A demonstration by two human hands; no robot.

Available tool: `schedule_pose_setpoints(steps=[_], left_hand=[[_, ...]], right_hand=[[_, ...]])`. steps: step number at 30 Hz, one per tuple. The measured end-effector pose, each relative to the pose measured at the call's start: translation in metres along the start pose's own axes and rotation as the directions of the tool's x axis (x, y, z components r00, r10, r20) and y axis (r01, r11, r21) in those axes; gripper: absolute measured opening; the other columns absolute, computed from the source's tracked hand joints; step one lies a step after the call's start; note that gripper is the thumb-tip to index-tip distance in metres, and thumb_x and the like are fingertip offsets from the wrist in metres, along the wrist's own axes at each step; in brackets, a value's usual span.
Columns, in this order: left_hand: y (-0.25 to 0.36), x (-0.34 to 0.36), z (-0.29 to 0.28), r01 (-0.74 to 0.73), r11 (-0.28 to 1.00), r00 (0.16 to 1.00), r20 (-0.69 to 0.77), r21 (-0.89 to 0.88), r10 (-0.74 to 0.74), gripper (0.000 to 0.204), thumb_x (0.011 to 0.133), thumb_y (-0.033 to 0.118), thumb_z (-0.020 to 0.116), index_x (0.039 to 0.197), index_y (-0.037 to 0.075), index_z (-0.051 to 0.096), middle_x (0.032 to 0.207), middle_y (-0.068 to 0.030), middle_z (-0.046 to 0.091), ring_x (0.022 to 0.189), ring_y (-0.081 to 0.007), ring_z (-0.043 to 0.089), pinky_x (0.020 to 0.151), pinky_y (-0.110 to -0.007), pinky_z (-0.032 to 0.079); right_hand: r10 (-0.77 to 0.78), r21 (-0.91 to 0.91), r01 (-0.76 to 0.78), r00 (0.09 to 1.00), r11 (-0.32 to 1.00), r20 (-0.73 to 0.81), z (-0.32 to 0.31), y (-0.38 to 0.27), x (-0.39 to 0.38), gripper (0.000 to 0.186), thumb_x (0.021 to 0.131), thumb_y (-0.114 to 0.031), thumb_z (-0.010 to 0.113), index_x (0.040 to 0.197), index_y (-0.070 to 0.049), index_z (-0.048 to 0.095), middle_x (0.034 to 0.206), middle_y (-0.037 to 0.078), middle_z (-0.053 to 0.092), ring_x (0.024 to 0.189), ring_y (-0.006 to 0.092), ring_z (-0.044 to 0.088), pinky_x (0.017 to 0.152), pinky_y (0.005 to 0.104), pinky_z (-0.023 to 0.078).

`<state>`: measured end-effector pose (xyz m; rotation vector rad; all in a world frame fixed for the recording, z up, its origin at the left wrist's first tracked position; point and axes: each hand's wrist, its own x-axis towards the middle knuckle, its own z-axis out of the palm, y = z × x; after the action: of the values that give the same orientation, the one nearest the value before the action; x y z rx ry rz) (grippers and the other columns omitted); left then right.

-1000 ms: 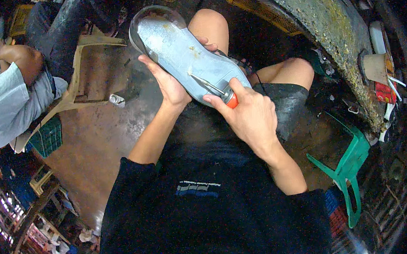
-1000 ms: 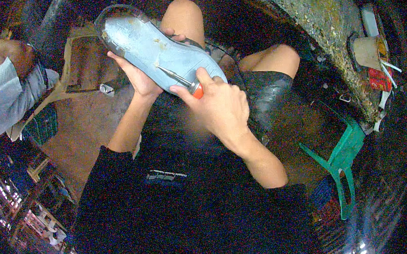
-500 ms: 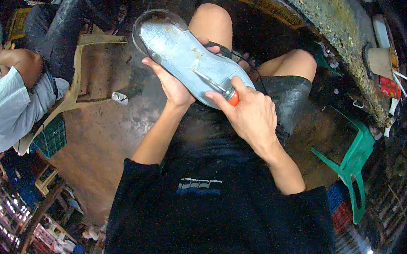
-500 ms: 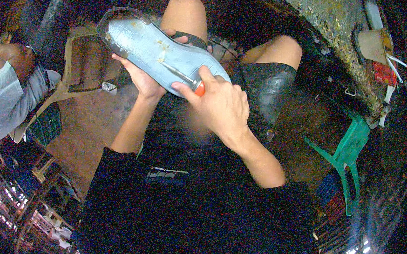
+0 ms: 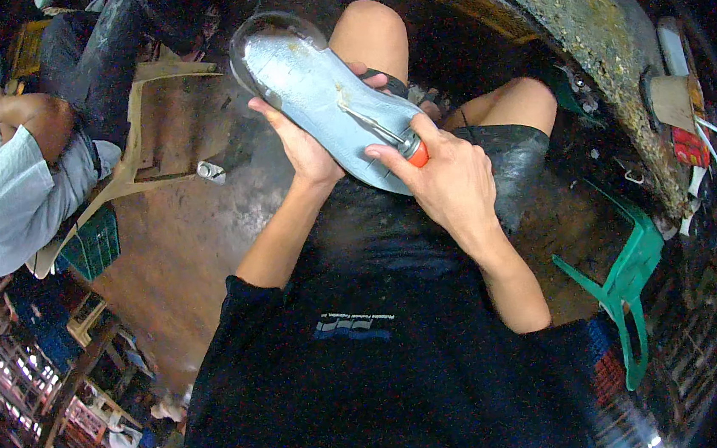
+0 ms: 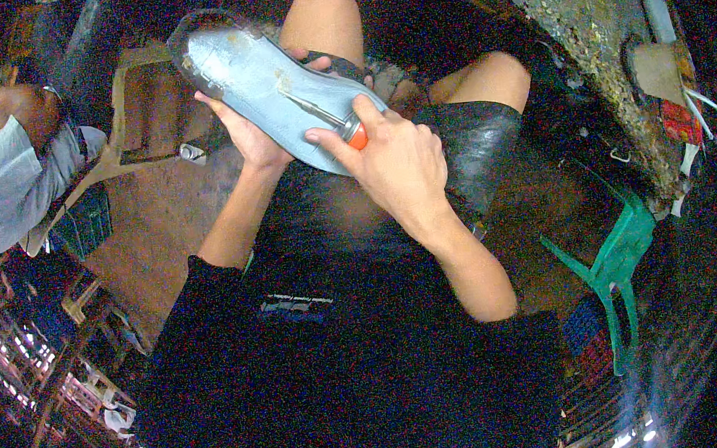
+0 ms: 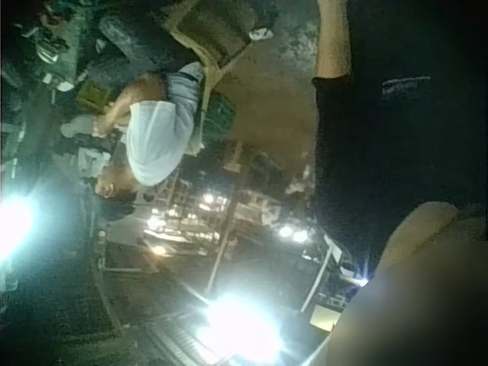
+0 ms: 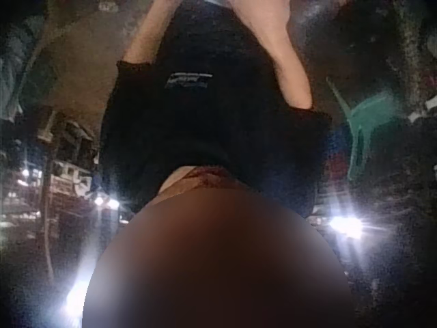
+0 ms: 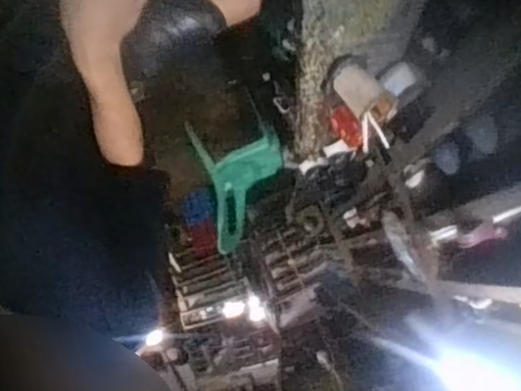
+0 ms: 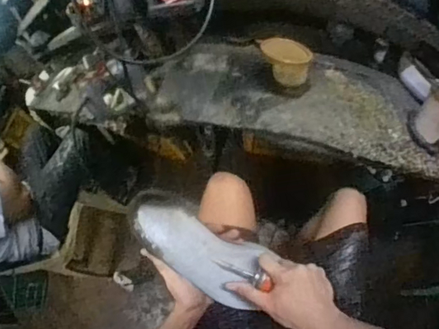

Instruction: The person uses a screwdriver to scrape and clean the sole of a shoe held on their lap. They repeatedly scrape the sole surface and edges, then place the shoe on a nearby shelf.

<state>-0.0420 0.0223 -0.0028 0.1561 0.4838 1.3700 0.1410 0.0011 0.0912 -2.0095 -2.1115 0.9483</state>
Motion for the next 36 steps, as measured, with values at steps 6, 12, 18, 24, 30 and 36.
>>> schedule_pose_setpoints(steps=[6, 12, 18, 24, 30, 36], left_hand=[[-0.001, 0.000, -0.001, -0.030, 0.993, 0.999, -0.041, 0.114, 0.035, 0.138, 0.080, 0.111, 0.012, 0.156, 0.002, 0.049, 0.137, -0.0256, 0.067, 0.125, -0.0450, 0.071, 0.106, -0.063, 0.060], [-0.001, 0.002, -0.003, -0.036, 0.999, 0.997, 0.070, 0.020, 0.035, 0.137, 0.082, 0.110, 0.011, 0.157, 0.002, 0.048, 0.141, -0.0264, 0.066, 0.125, -0.0454, 0.072, 0.107, -0.062, 0.060], [0.002, -0.004, -0.007, -0.112, 0.896, 0.965, -0.167, 0.430, 0.201, 0.111, 0.101, 0.093, 0.015, 0.170, 0.009, 0.038, 0.160, -0.0222, 0.056, 0.149, -0.0445, 0.054, 0.122, -0.064, 0.046], [0.020, -0.027, -0.012, -0.099, 0.560, 0.853, -0.220, 0.822, 0.473, 0.069, 0.122, 0.051, 0.034, 0.167, -0.001, 0.037, 0.163, -0.0193, 0.050, 0.146, -0.0300, 0.052, 0.122, -0.047, 0.045], [0.025, -0.057, 0.010, -0.328, -0.468, 0.565, 0.567, 0.821, 0.599, 0.074, 0.095, 0.027, 0.086, 0.158, 0.009, 0.054, 0.143, -0.0170, 0.056, 0.138, -0.0357, 0.046, 0.113, -0.049, 0.042], [0.032, -0.055, 0.040, -0.124, -0.809, 0.814, 0.526, 0.575, 0.248, 0.035, 0.090, 0.032, 0.089, 0.124, 0.030, 0.082, 0.125, 0.0020, 0.068, 0.124, -0.0271, 0.054, 0.105, -0.049, 0.034]], right_hand=[[0.026, 0.028, -0.024, 0.998, 0.999, -0.062, 0.004, 0.003, -0.001, 0.067, 0.096, -0.072, 0.075, 0.114, -0.008, 0.071, 0.089, 0.028, 0.078, 0.084, 0.0495, 0.078, 0.072, 0.0581, 0.061], [0.030, 0.057, -0.024, 0.995, 0.998, -0.100, 0.008, 0.004, -0.001, 0.068, 0.097, -0.071, 0.074, 0.111, -0.005, 0.070, 0.087, 0.029, 0.077, 0.081, 0.0497, 0.078, 0.069, 0.0569, 0.061], [-0.063, 0.001, 0.063, 0.997, 0.998, -0.041, 0.003, 0.004, -0.005, 0.070, 0.097, -0.077, 0.068, 0.107, -0.008, 0.069, 0.087, 0.027, 0.078, 0.075, 0.0493, 0.078, 0.065, 0.0594, 0.063], [-0.038, -0.068, 0.036, 0.999, 0.997, -0.025, -0.002, 0.013, -0.013, 0.070, 0.096, -0.075, 0.072, 0.104, -0.005, 0.067, 0.085, 0.028, 0.077, 0.079, 0.0501, 0.077, 0.067, 0.0587, 0.061], [-0.033, -0.095, 0.033, 0.999, 0.995, 0.000, 0.001, 0.017, -0.018, 0.076, 0.095, -0.081, 0.068, 0.105, -0.006, 0.068, 0.087, 0.027, 0.079, 0.082, 0.0497, 0.079, 0.070, 0.0605, 0.062], [-0.005, -0.077, 0.006, 1.000, 0.997, 0.013, -0.003, 0.022, -0.021, 0.077, 0.095, -0.080, 0.069, 0.105, -0.003, 0.069, 0.088, 0.026, 0.080, 0.082, 0.0497, 0.079, 0.072, 0.0601, 0.062]])
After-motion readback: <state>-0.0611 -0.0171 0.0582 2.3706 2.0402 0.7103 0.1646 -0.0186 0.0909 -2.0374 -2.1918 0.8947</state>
